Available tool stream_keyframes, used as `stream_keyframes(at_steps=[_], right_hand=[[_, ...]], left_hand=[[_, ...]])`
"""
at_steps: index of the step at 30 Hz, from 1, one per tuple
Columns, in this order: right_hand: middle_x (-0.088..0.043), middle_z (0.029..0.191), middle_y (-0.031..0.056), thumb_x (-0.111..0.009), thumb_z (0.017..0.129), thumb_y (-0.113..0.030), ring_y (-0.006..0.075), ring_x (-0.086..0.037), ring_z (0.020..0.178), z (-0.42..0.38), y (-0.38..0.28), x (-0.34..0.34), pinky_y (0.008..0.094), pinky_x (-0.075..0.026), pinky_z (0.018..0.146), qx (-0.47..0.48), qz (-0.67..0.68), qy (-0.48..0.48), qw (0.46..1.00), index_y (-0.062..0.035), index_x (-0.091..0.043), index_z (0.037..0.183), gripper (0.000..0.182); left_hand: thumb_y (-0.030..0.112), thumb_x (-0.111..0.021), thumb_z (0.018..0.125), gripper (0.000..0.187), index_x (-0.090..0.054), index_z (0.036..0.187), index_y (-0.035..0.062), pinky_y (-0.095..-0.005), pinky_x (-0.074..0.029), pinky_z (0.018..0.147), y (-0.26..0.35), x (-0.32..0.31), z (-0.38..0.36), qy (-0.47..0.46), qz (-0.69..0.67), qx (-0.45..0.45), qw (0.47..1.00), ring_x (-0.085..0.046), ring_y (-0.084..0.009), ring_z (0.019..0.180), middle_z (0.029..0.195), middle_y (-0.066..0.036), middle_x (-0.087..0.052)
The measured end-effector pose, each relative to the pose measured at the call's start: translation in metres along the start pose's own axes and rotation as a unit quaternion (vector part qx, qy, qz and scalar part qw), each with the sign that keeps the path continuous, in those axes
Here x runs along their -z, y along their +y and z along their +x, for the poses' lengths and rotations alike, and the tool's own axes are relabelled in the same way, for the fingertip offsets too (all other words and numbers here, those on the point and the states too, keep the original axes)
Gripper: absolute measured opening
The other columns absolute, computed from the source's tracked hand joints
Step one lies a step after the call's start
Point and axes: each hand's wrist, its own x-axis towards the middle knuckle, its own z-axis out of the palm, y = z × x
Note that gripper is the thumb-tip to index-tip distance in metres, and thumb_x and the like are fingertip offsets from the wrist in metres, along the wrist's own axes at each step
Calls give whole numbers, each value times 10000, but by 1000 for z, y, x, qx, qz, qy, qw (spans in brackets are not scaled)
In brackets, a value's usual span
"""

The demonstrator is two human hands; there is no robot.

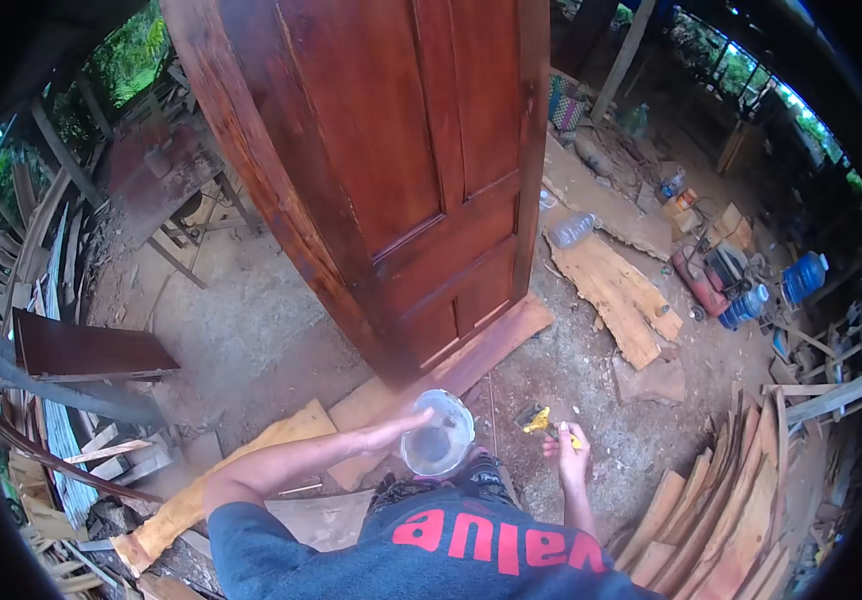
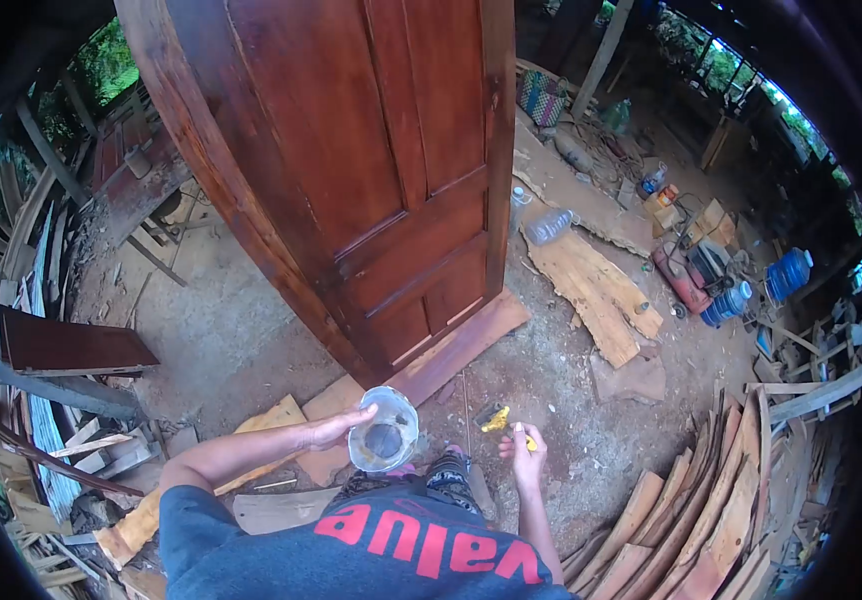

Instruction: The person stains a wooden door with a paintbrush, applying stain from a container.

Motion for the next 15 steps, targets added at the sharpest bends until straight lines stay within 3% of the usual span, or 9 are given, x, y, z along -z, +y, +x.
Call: stream_keyframes(at_steps=[3,6,10,15], right_hand=[[-670,737,63,-680,960,-231,113,-640,587,48,-21,-26,245,-517,493,-8,-24,-94,995,-41,-646,1005,199],[-661,716,42,-688,953,-254,90,-613,566,103,-29,-47,230,-487,481,14,-41,-190,981,-61,-647,954,197],[-654,719,44,-672,964,-263,101,-621,568,160,-49,-75,236,-502,496,28,-60,-300,952,-60,-624,988,210],[-639,764,5,-664,964,-250,75,-612,616,201,-90,-87,228,-508,542,103,-114,-414,897,-74,-636,1066,205]], left_hand=[[722,-437,925,870,-176,1572,203,-559,-341,1133,34,-6,-32,93,5,-55,994,-297,-289,1462,1587,-117,-269],[679,-446,947,831,-216,1562,169,-554,-357,1127,13,-13,-11,183,-61,-125,973,-341,-299,1438,1567,-125,-316],[479,-585,963,745,-311,1513,59,-546,-360,1115,-26,-47,56,195,-309,-206,908,-415,-291,1380,1496,-135,-424],[366,-673,907,747,-324,1500,73,-573,-388,1074,-16,-98,123,173,-448,-315,819,-450,-336,1341,1466,-154,-447]])
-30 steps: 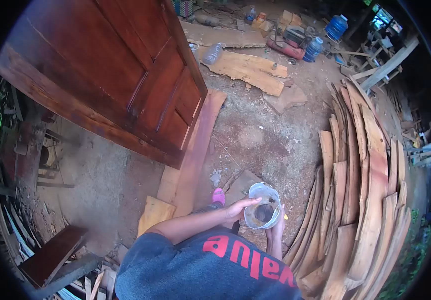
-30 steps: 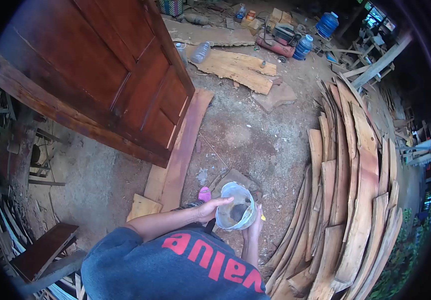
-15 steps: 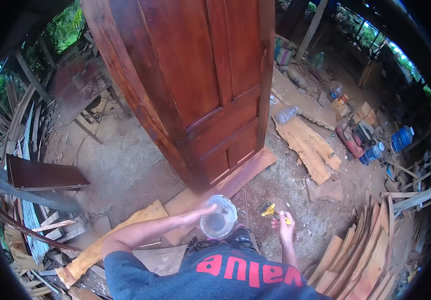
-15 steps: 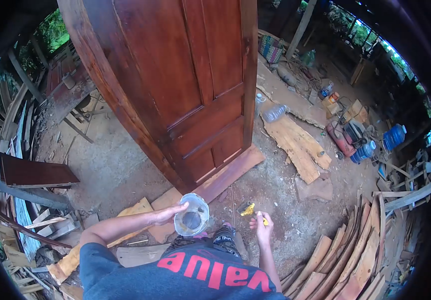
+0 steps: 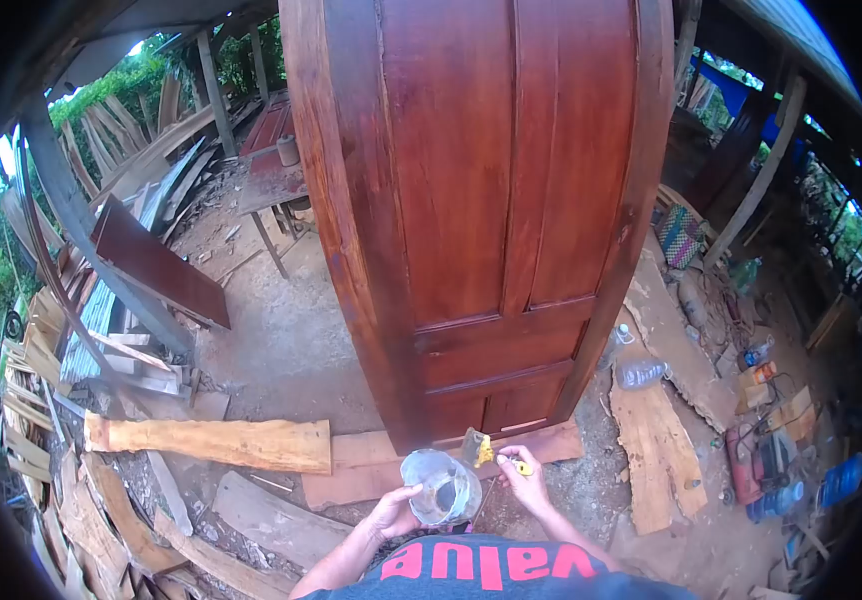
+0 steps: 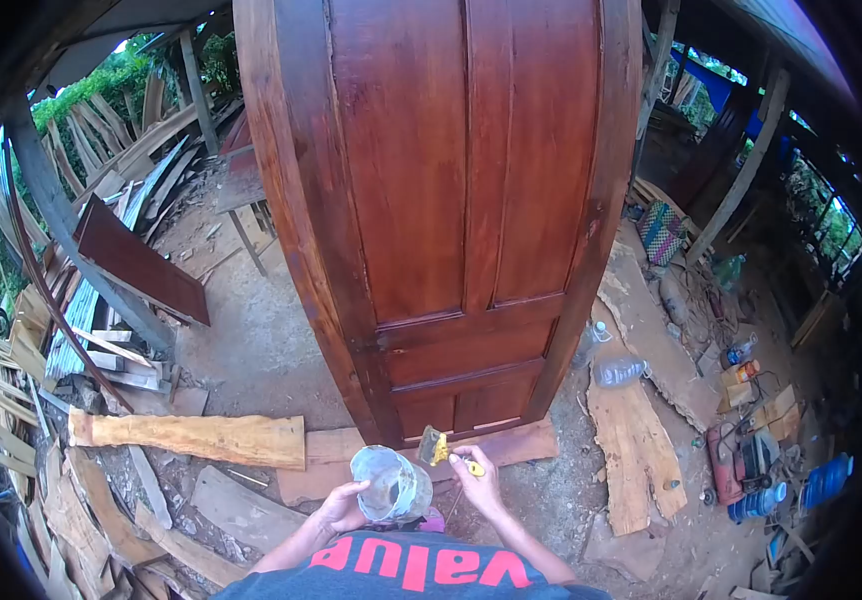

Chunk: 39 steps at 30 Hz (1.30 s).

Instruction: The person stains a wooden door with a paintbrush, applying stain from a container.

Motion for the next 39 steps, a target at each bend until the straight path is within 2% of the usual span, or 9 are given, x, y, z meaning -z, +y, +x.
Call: stream_keyframes(at_steps=[5,11,18,22,26,30,32,35,39], right_hand=[[-663,802,32,-681,945,-304,103,-633,675,66,-15,12,281,-513,598,20,-132,-129,983,-59,-635,1076,282],[-667,915,184,-652,946,-286,378,-655,848,174,-133,-20,462,-507,736,318,-253,-332,851,-29,-588,1080,297],[-607,898,70,-708,888,-241,256,-588,828,238,-339,-69,402,-476,719,676,-342,-94,646,-83,-588,1089,283],[-593,900,26,-724,861,-238,204,-556,807,257,-409,-102,351,-408,698,768,-339,98,535,-98,-591,1125,327],[-580,878,19,-635,840,-123,195,-557,817,249,-359,-124,360,-385,732,736,-458,65,494,-109,-574,1029,200],[-655,839,26,-677,890,-216,225,-577,812,206,-212,-101,409,-352,797,588,-449,-366,565,-97,-631,996,166],[-678,752,40,-739,877,-277,245,-604,844,211,-192,-95,426,-341,822,307,-529,-552,566,-149,-689,950,156],[-682,742,41,-750,866,-281,254,-620,861,229,-245,-85,441,-347,842,387,-584,-452,552,-153,-692,960,169],[-689,880,28,-705,903,-287,254,-588,904,233,-406,-54,482,-363,952,538,-578,-147,595,-130,-666,1023,201]], left_hand=[[333,-711,850,806,-315,1514,106,-632,-315,1113,-20,-22,2,55,-73,-100,991,-426,-384,1364,1491,-160,-432],[454,-701,816,858,-318,1514,133,-678,-329,1076,-26,-29,-18,100,-68,-221,968,-415,-422,1370,1504,-172,-417],[482,-640,869,761,-360,1488,138,-679,-405,1003,-13,-14,-30,152,-68,-297,940,-472,-408,1327,1463,-155,-470],[493,-636,873,764,-359,1488,132,-672,-431,987,-1,-11,-28,166,-78,-321,929,-488,-403,1315,1451,-155,-483],[500,-620,884,768,-353,1487,107,-650,-468,969,4,-6,-28,179,-77,-333,922,-521,-396,1285,1435,-160,-498],[504,-620,881,771,-353,1487,109,-642,-484,954,-3,18,-36,183,-82,-357,912,-522,-389,1286,1435,-158,-498],[512,-623,872,780,-355,1488,117,-638,-495,942,-3,19,-47,189,-85,-350,914,-526,-382,1284,1433,-159,-498],[523,-632,856,794,-357,1490,131,-629,-503,932,-5,24,-55,205,-85,-347,911,-526,-376,1285,1432,-150,-501],[540,-641,841,806,-364,1491,150,-624,-477,950,-1,31,-57,204,-70,-328,919,-501,-369,1307,1446,-126,-492]])
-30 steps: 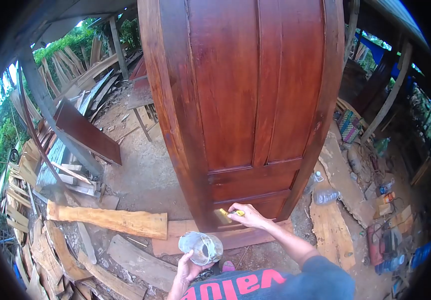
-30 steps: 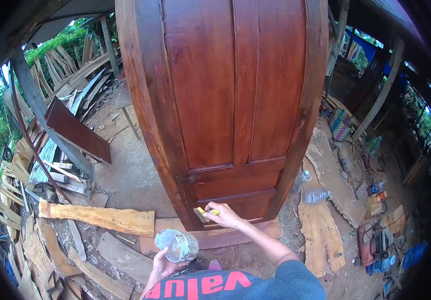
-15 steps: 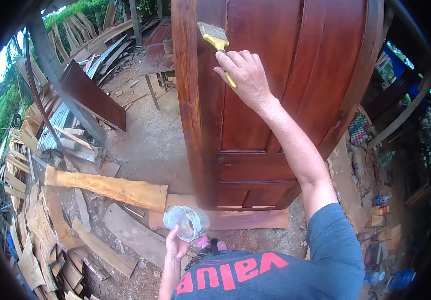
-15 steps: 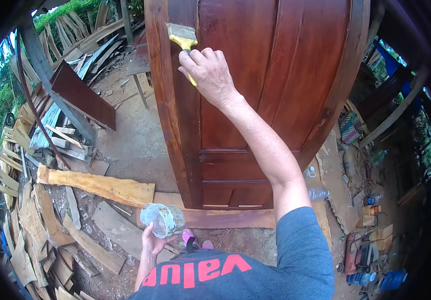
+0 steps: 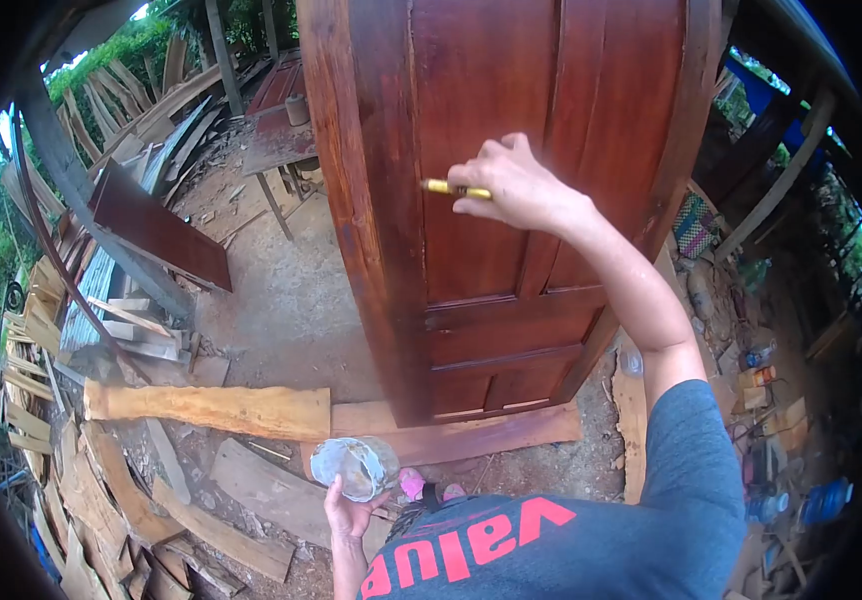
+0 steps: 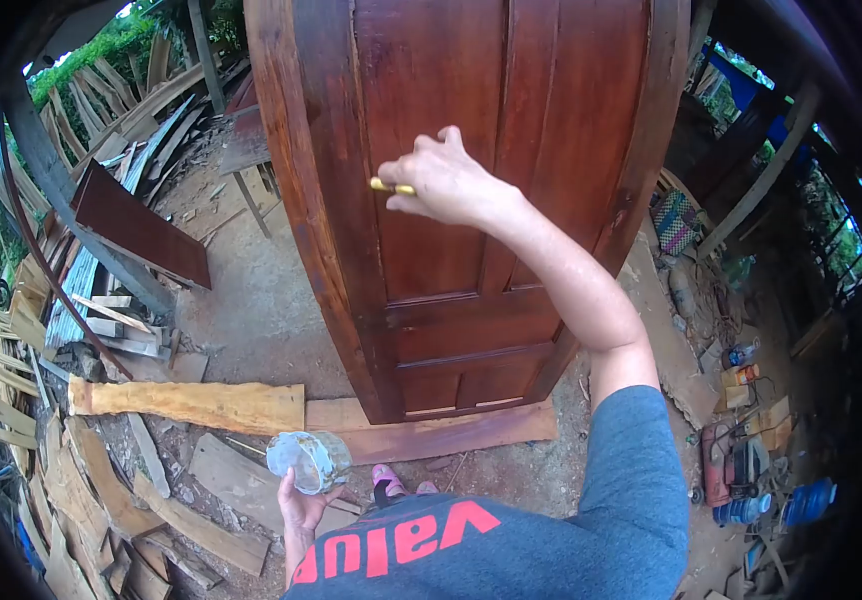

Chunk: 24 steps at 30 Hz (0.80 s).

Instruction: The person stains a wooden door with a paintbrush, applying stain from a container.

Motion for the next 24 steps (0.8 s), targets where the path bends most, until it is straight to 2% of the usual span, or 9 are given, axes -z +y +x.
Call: stream_keyframes(at_steps=[2,4,6,11,14,17,20,21,24], right_hand=[[-666,883,1,-681,919,-304,215,-594,899,13,28,36,446,-370,881,14,-146,274,950,-155,-632,1131,264],[-676,932,-23,-716,896,-271,174,-607,965,26,43,49,378,-381,889,5,-221,436,872,-141,-636,1140,288],[-627,876,-33,-703,891,-289,160,-586,882,23,46,28,407,-363,880,12,-265,477,838,-165,-624,1091,248],[-620,837,-18,-618,850,-133,207,-575,965,-71,-41,-123,636,-294,1056,38,-49,116,991,-141,-602,918,70],[-626,784,7,-700,876,-224,236,-589,914,-133,-66,-184,612,-313,1024,20,195,-146,970,-151,-640,924,107],[-661,759,25,-751,858,-278,275,-605,826,-116,-24,-148,522,-344,944,-19,171,-231,958,-164,-672,965,175],[-701,913,2,-698,903,-306,231,-584,949,-90,20,-67,530,-356,972,-44,6,-12,999,-180,-667,1170,297],[-681,951,-8,-698,905,-269,219,-582,974,-78,23,-35,526,-351,992,-62,-81,73,992,-164,-663,1113,235],[-637,949,-74,-715,892,-291,133,-587,988,-53,46,9,448,-311,1021,-52,-237,372,896,-210,-626,1106,246]], left_hand=[[543,-643,839,809,-365,1491,152,-633,-459,961,1,-2,6,-7,8,7,1000,-492,-371,1315,1450,-124,-489],[546,-646,837,812,-366,1490,154,-641,-441,971,3,-6,9,-10,11,12,1000,-484,-374,1322,1453,-122,-486],[544,-646,841,810,-364,1493,157,-652,-421,979,7,-12,12,-15,14,1,1000,-474,-379,1330,1453,-121,-486],[532,-632,859,786,-363,1493,153,-660,-422,973,14,-8,15,-25,22,10,999,-469,-378,1334,1448,-126,-491],[540,-632,855,793,-362,1493,154,-660,-429,964,18,-2,18,-24,29,20,999,-465,-377,1338,1451,-126,-486],[543,-632,849,798,-360,1493,159,-650,-443,954,29,1,19,-53,53,44,996,-474,-374,1329,1448,-125,-488],[542,-633,845,794,-366,1491,164,-640,-449,951,31,-5,26,-46,58,50,996,-481,-368,1322,1444,-118,-493],[539,-634,845,791,-367,1490,167,-639,-450,950,32,-6,29,-43,59,46,996,-482,-365,1320,1444,-114,-494],[502,-634,863,758,-368,1484,157,-633,-481,929,34,-10,39,-49,40,44,997,-499,-364,1303,1433,-118,-498]])
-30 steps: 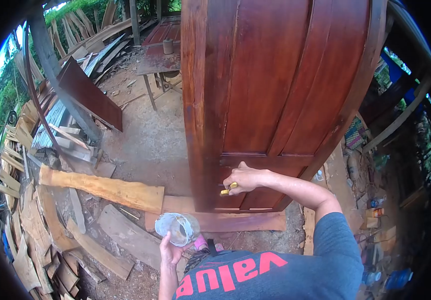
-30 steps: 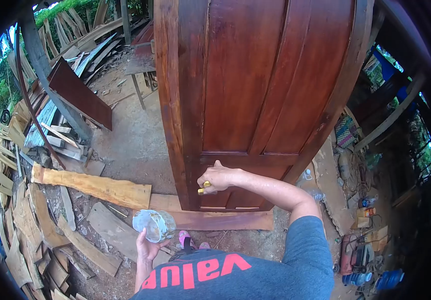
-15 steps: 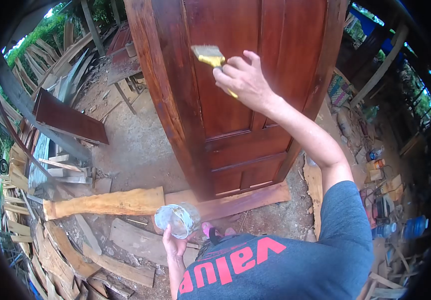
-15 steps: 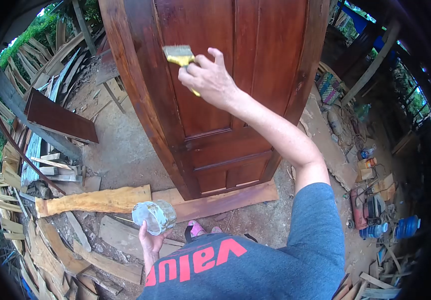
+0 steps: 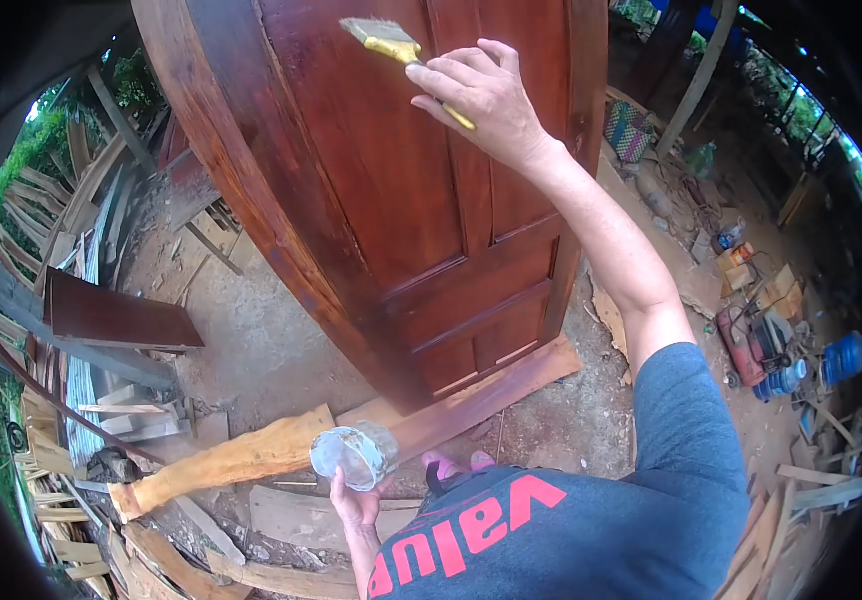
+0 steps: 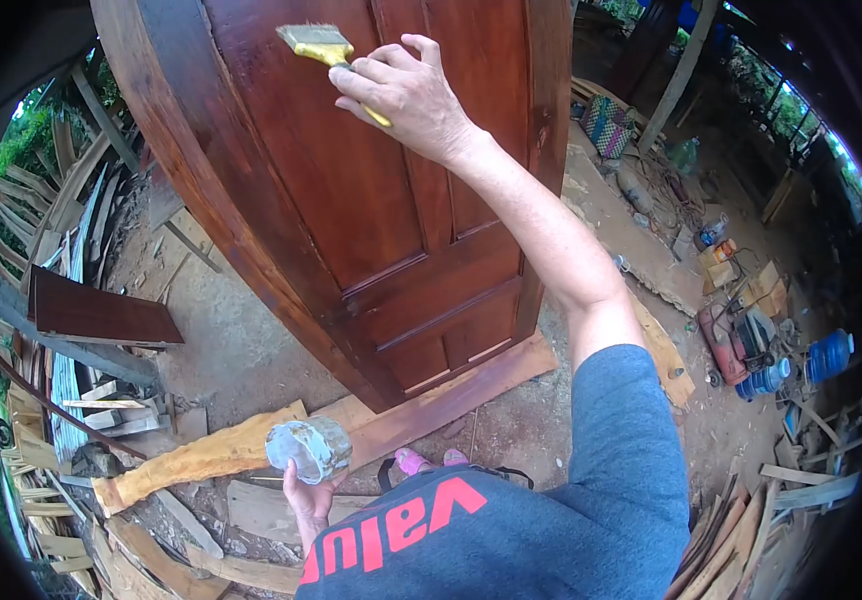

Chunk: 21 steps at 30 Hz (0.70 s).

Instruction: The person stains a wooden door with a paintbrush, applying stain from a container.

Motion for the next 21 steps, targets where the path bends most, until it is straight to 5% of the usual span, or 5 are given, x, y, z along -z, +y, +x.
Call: stream_keyframes(at_steps=[2,7,12,14,21], right_hand=[[-615,951,-72,-727,866,-263,129,-582,1021,-2,-2,-6,463,-297,1031,-10,-44,77,996,-219,-618,1090,253],[-592,877,-26,-666,823,-200,179,-565,1016,-117,-65,-7,617,-275,1066,79,11,-237,968,-181,-602,991,181],[-719,901,3,-724,874,-320,241,-614,958,-189,-104,34,528,-372,937,1,320,-664,676,-175,-671,1049,234],[-717,885,19,-713,884,-328,260,-635,968,-187,-85,31,491,-399,884,-55,342,-683,643,-174,-657,1060,241],[-629,1093,7,-704,874,-314,201,-600,1028,-42,25,24,418,-415,888,11,8,-258,966,-176,-613,1135,309]], left_hand=[[469,-633,881,729,-368,1478,145,-629,-512,909,1,-3,5,-10,-20,0,1000,-513,-366,1288,1423,-127,-501],[535,-644,839,789,-372,1484,172,-630,-454,938,4,1,12,-12,10,-1,1000,-494,-357,1305,1434,-108,-503],[549,-650,829,782,-390,1468,182,-617,-473,910,4,16,14,-14,20,30,999,-503,-349,1296,1420,-99,-515],[555,-644,832,778,-390,1469,189,-604,-484,894,8,11,16,-17,33,33,999,-514,-349,1283,1414,-96,-521],[561,-640,831,766,-401,1463,201,-607,-442,939,2,1,44,-29,47,42,998,-502,-336,1295,1425,-84,-515]])
